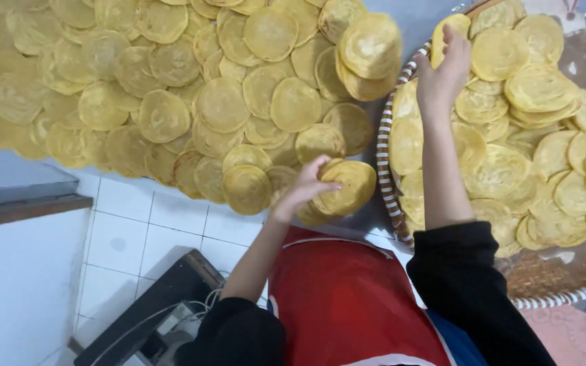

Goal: Arrange and stack yellow circular food disks on a table and into a basket.

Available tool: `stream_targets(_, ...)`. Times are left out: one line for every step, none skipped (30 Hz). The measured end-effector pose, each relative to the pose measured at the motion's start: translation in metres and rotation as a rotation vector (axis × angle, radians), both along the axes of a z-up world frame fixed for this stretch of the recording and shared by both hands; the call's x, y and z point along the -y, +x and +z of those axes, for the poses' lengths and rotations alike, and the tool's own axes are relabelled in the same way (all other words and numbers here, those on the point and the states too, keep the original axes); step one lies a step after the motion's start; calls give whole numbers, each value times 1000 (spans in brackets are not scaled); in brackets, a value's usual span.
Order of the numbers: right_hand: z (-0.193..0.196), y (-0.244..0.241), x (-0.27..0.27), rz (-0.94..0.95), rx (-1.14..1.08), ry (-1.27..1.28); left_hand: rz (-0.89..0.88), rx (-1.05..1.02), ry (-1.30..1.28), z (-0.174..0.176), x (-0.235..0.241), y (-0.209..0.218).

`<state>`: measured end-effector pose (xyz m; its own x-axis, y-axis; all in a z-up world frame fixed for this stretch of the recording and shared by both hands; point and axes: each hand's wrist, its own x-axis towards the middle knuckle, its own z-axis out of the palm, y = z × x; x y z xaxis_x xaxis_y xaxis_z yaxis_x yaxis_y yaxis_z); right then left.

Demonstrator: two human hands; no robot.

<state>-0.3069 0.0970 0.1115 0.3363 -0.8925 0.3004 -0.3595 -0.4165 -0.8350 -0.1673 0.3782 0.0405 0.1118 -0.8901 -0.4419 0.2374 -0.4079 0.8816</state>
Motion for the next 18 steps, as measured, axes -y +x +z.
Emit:
stream_targets(2,-9,-26,-19,-3,-4,-19,-3,-4,-21,-3,-4)
stream_targets(4,-17,-52,1,-183,-143,11,154,-65,-42,-5,-9)
stream_targets(5,-30,-80,18,-374,-273,37,300,-124,-63,-10,-20)
stream_targets(2,-41,-122,-5,-388,-267,13,288,-127,-65,-10,-17)
stream_targets(0,-51,-162,-23,-516,-210,-3,269,-87,-67,-7,-16)
stream_targets(-3,-60,-201,-40,-642,-149,-19,251,-46,-70,-4,-17)
stream_targets(-8,-70,-217,-56,-656,-149,-34,237,-53,-73,4,-13)
stream_targets(-13,-80,-233,-95,-790,-128,-80,216,-110,-77,11,-11)
stream_targets(-19,-91,-256,-130,-923,-92,-127,195,-154,-81,10,-10)
stream_targets(-20,-102,-258,-140,-936,-78,-142,182,-147,-74,22,-13)
stream_targets(-22,-112,-264,-230,-935,-119,-217,624,-285,-66,30,-13)
stream_targets(-22,-122,-271,-319,-934,-161,-293,1063,-433,-58,38,-15)
stream_targets(-21,-121,-270,-334,-932,-143,-316,1063,-436,-42,44,-14)
stream_targets(-18,-121,-269,-295,-994,-225,-374,1158,-457,-25,51,-14)
stream_targets(-15,-122,-264,-252,-1056,-315,-424,1254,-483,-8,61,-15)
stream_targets(-10,-121,-262,-266,-1056,-305,-439,1254,-491,-7,60,-16)
stream_targets(-4,-123,-262,-246,-1033,-356,-502,1236,-413,-5,57,-19)
stream_targets(2,-124,-262,-225,-1011,-407,-564,1217,-334,-3,54,-23)
